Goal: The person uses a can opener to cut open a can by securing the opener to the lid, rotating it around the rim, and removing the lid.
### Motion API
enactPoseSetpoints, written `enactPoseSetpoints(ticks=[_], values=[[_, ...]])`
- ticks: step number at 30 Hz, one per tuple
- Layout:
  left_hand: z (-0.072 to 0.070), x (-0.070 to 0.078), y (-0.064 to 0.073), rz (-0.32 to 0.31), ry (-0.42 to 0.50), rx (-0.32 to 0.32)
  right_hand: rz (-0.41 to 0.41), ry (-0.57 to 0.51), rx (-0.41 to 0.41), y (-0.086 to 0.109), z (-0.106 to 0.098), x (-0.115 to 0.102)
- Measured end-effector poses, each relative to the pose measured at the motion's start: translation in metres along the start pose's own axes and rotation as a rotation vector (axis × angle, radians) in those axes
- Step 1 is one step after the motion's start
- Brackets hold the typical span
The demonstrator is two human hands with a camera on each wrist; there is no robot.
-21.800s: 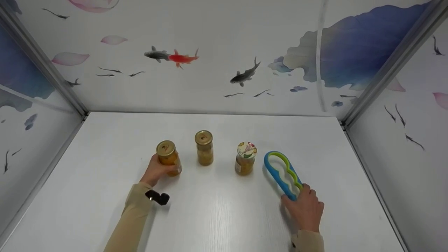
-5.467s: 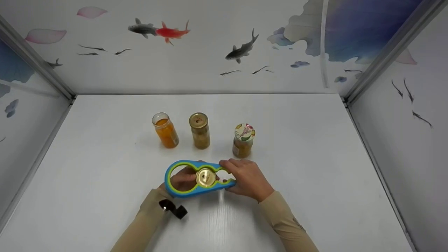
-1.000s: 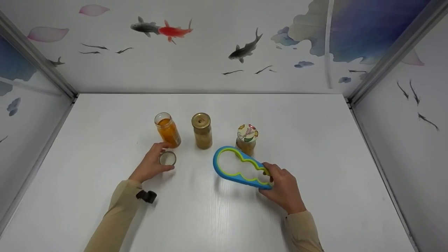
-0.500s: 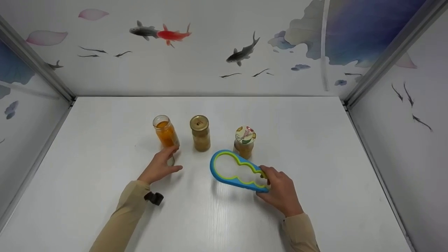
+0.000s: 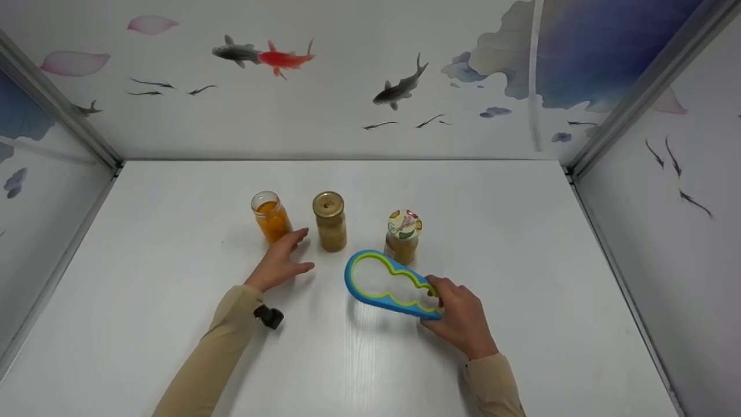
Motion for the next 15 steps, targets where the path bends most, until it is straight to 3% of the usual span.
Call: enactPoseSetpoints(ticks=[9, 15], values=[[0.006, 0.011, -0.021, -0.074, 0.072, -0.041, 0.013, 0.019, 0.008, 0.002, 0.003, 0.0], [0.007, 0.018, -0.032, -0.067, 0.111, -0.023, 0.014, 0.007, 0.0, 0.003, 0.003, 0.0]])
Point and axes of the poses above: each hand's wrist, its own y-axis away from the middle knuckle, its own z-axis out of the palm, x = y × z, the point moved 4 cm from there along -y, towards the middle knuckle, and after that the axes turned 1 degree about z, right-handed, at the moved point
